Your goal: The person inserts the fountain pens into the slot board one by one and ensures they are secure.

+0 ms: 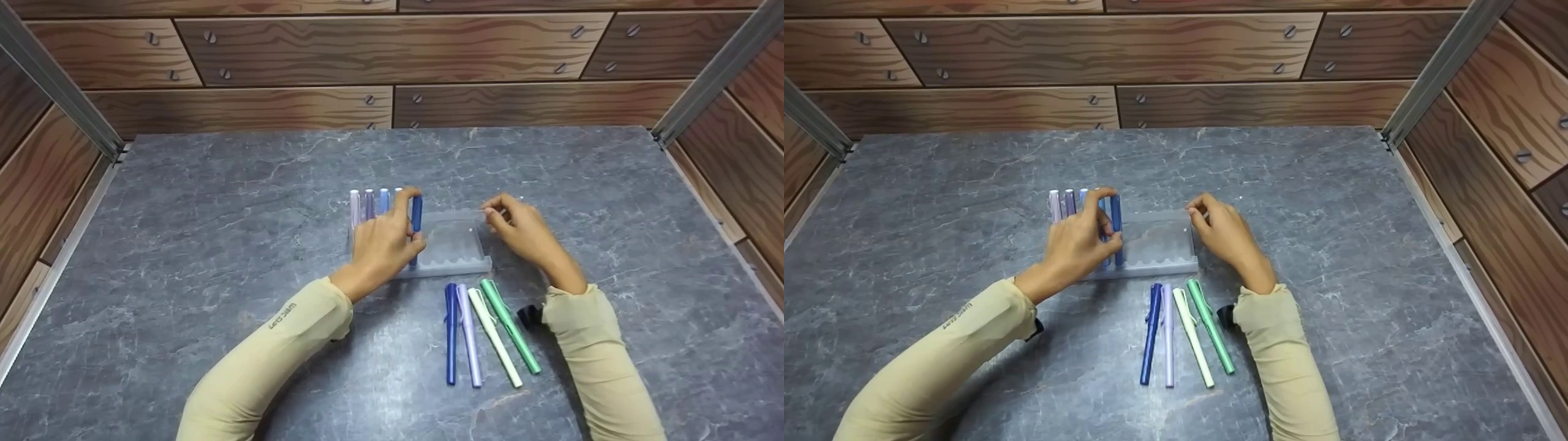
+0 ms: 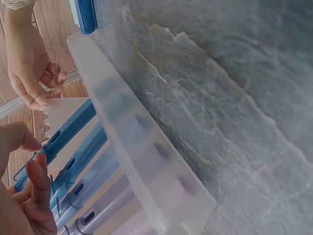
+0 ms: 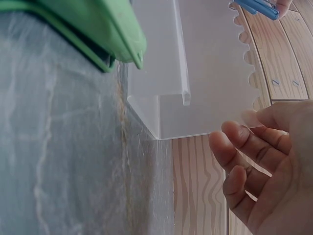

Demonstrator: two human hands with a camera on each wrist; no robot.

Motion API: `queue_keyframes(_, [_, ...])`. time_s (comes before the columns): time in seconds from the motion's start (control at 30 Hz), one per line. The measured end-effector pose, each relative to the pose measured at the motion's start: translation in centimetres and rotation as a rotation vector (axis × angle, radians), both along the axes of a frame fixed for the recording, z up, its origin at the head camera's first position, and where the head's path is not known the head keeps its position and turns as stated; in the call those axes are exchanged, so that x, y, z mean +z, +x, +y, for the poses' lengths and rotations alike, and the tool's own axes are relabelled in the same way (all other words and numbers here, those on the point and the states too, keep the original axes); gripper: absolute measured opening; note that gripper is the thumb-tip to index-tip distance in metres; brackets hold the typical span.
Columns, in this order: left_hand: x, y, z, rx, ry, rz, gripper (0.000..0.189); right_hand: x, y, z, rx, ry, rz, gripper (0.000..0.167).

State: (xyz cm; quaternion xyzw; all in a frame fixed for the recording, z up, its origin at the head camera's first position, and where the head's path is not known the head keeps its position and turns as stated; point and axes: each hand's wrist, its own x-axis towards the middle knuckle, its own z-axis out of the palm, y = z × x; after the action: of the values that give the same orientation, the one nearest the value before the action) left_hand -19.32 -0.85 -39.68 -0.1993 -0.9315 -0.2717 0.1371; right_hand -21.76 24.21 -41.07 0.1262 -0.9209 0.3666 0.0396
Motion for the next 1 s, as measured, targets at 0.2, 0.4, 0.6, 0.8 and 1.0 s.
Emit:
queue_keyframes(0.2, [0.2,-0.1,0.0,0.018,-0.021,-0.032,0.062,0.0,0.0,-0.1,-0.01,-0.002,0.014,0.021])
queue_keyframes(0.4, [0.3,-0.2,-0.1,0.026,-0.029,-0.04,0.066,0.1,0.1,-0.2,-0.01,-0.025,0.004,0.021])
queue_keyframes(0.6, [0.5,-0.3,-0.3,0.006,-0.007,-0.031,0.068,0.2,0.1,-0.1,-0.005,-0.031,-0.004,0.022])
queue_keyframes(0.8, [0.7,0.3,-0.2,-0.03,-0.017,-0.004,0.07,0.1,0.1,0.0,-0.008,-0.014,0.01,0.021])
queue_keyframes(1.0, [0.6,1.1,0.1,-0.078,-0.034,-0.059,0.074,-0.1,0.0,-0.1,-0.006,-0.014,0.03,0.021])
